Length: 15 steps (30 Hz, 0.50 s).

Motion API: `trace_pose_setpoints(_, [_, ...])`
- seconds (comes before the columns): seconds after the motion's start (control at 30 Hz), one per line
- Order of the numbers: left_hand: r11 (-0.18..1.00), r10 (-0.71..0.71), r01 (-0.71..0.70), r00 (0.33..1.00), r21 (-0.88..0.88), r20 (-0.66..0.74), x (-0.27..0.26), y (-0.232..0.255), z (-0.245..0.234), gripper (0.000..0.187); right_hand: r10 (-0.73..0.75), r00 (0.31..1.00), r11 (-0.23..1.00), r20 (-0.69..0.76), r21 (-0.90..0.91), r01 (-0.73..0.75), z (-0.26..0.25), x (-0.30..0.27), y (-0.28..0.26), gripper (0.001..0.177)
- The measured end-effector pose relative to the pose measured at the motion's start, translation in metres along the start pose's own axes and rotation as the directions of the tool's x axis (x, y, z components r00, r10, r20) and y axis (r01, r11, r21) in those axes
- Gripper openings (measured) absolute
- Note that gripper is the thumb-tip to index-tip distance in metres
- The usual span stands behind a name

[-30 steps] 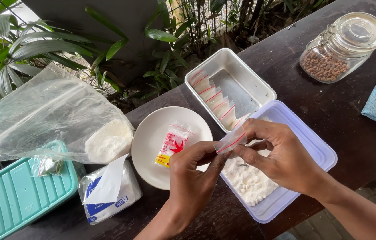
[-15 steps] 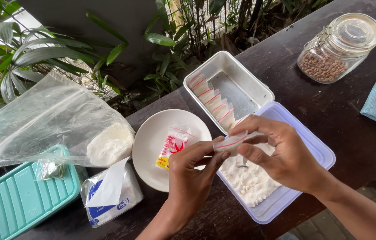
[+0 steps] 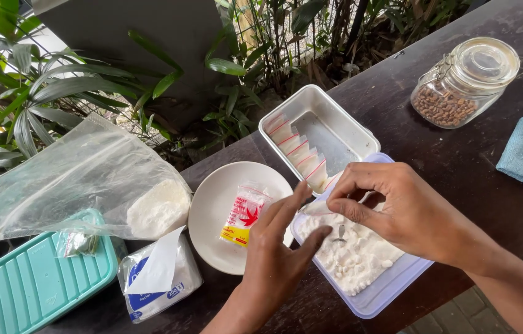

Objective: Packaging white powder into small plastic bags using a spoon.

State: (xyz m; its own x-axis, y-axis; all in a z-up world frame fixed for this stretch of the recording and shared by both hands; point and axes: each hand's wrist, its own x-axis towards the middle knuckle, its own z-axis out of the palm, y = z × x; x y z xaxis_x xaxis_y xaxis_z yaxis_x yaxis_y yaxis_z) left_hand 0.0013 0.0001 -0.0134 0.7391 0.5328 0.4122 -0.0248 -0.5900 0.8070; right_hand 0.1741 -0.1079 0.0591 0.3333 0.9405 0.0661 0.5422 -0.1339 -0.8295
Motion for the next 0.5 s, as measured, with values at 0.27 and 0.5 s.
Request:
trace_pose_setpoints(0.27, [0.980, 0.002, 0.053, 0.961, -0.193, 0.276, 0.011, 0.013, -0.002, 0.052, -0.186, 0.973, 0.975, 0.135, -0.095, 0.199, 0.006, -0.014, -0.008, 0.009])
trace_pose_setpoints(0.5, [0.932, -0.064, 0.176, 0.940, -0.316, 0.334, 0.005, 0.014, 0.005, 0.022, -0.245, 0.965, 0.902, 0.096, -0.343, 0.263, 0.013, -0.026, -0.005, 0.008])
